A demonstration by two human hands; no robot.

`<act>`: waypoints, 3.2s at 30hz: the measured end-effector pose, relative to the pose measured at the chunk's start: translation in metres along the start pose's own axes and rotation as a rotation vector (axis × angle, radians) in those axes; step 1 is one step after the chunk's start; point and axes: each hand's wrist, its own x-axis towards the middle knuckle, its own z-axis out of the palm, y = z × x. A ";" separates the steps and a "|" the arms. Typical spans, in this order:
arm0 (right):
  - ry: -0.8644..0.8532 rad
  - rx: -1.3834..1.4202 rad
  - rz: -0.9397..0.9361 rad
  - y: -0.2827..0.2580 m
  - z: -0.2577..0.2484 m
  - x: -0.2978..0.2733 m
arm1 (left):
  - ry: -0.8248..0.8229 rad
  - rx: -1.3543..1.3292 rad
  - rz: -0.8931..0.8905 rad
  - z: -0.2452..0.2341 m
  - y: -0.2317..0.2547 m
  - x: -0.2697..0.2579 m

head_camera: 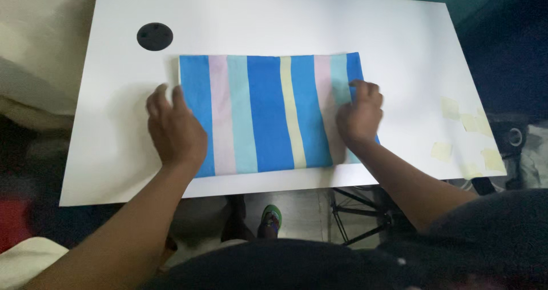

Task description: The person folds a blue and white striped towel on a white table, then folds a white towel. Both towels are folded into neat rectangles and placed on the table.

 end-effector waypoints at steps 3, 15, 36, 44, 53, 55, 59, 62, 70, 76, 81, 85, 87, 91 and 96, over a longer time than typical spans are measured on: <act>-0.059 0.196 -0.265 -0.054 0.027 0.010 | -0.167 0.020 0.336 0.017 0.014 0.021; -0.509 -0.104 -0.542 -0.105 0.063 0.046 | -0.589 0.166 0.455 0.059 0.018 0.086; -0.249 -0.137 -0.148 -0.041 0.028 0.007 | -0.315 0.051 0.415 0.071 0.054 0.043; -0.440 -0.019 -0.355 -0.071 0.029 -0.082 | -0.383 0.006 0.365 0.051 0.049 -0.039; -0.349 -0.176 -0.037 0.048 -0.007 -0.062 | -0.311 0.083 0.176 0.032 -0.021 -0.040; -0.291 -0.167 -0.038 0.060 -0.003 -0.056 | -0.279 0.065 0.124 0.028 -0.022 -0.041; -0.201 -0.093 0.038 0.067 -0.001 -0.046 | -0.254 0.096 -0.011 0.024 -0.004 -0.038; -0.163 -0.011 0.190 0.055 -0.009 -0.032 | -0.256 0.105 0.174 0.024 0.023 -0.030; -0.394 0.172 0.670 0.034 -0.028 0.002 | -0.674 -0.106 0.706 0.034 0.106 -0.050; -0.298 0.276 0.658 0.046 -0.015 -0.001 | -0.647 -0.233 0.695 0.048 0.098 -0.056; -0.425 1.028 1.080 0.030 -0.028 0.023 | -0.674 -0.439 0.462 0.063 0.103 -0.036; -0.520 1.193 0.738 0.009 -0.058 0.029 | -0.626 -0.650 0.388 0.071 0.110 -0.022; -0.511 1.159 0.505 -0.011 -0.071 0.032 | -0.791 -0.642 0.106 0.071 0.108 -0.019; -0.569 0.953 0.342 -0.068 -0.073 0.034 | -0.721 -0.866 -0.100 0.064 0.091 -0.014; -0.666 0.738 0.075 -0.144 -0.038 0.026 | -0.919 -1.140 -0.607 0.047 0.047 0.031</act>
